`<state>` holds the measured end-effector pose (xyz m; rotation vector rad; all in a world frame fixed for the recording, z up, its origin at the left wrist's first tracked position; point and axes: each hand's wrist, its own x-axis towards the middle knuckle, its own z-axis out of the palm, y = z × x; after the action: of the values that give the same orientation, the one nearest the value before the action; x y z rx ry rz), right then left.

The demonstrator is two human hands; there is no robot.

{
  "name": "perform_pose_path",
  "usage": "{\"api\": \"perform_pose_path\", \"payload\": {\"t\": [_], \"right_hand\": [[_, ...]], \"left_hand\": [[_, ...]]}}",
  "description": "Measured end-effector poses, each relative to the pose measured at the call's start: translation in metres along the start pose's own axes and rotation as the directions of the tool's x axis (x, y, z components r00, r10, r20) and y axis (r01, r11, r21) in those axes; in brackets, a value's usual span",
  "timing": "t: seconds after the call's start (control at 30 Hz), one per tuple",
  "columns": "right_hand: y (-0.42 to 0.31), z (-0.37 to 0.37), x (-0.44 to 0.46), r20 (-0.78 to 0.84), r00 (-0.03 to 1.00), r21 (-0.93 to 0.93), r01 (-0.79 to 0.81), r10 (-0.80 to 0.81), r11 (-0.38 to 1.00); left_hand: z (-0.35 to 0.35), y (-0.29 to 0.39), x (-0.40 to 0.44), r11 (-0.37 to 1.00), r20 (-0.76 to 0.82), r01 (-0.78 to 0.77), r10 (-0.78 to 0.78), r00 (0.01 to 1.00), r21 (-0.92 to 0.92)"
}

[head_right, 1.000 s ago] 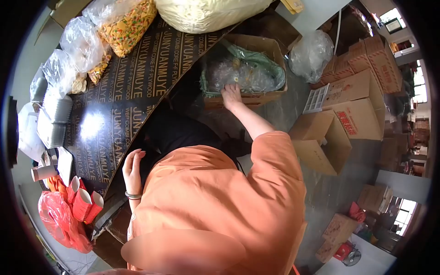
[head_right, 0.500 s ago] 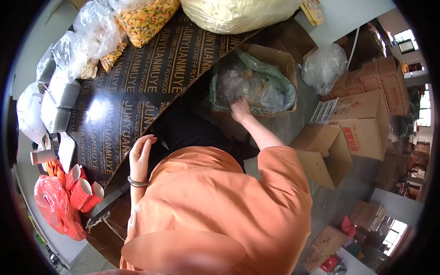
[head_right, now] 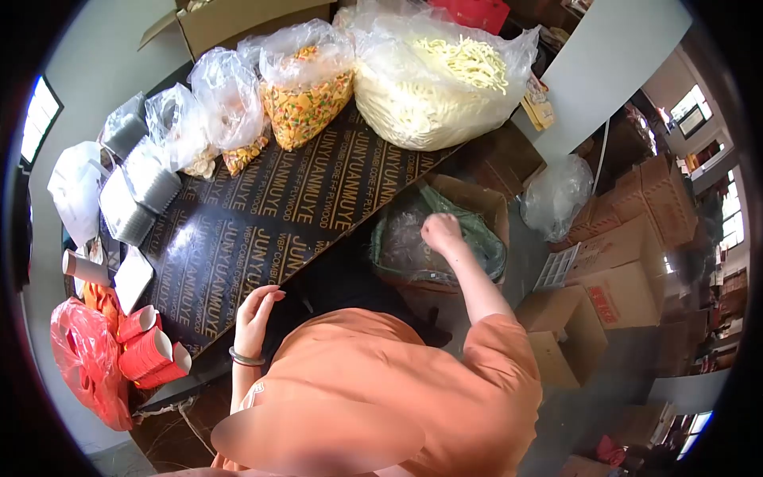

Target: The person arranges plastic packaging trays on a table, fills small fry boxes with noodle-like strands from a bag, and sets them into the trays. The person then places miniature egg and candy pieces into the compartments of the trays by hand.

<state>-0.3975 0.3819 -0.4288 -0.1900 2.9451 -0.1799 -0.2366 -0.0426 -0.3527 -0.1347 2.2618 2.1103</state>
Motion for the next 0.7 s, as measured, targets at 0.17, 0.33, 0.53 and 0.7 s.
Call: {"api": "perform_pose_path", "payload": {"t": [0.17, 0.33, 0.53, 0.7], "right_hand": [[-0.044, -0.164, 0.042, -0.898, 0.436, 0.126, 0.390, -0.063, 0.912], [-0.036, -0.217, 0.126, -0.883, 0.452, -0.042, 0.186, -0.124, 0.982], [-0.051, -0.195, 0.103, -0.605, 0.699, -0.056, 0.439, -0.380, 0.897], [0.019, -0.240, 0.113, -0.786, 0.614, 0.299, 0.480, -0.073, 0.825]], "left_hand": [[0.025, 0.052, 0.067, 0.990, 0.198, -0.129, 0.114, 0.973, 0.063], [0.096, 0.139, 0.181, 0.503, 0.463, -0.793, 0.643, 0.610, 0.345], [0.189, 0.180, 0.289, -0.004, 0.625, -0.788, 0.612, 0.485, 0.615], [0.219, 0.158, 0.331, -0.068, 0.730, -0.809, 0.481, 0.486, 0.583]]}}
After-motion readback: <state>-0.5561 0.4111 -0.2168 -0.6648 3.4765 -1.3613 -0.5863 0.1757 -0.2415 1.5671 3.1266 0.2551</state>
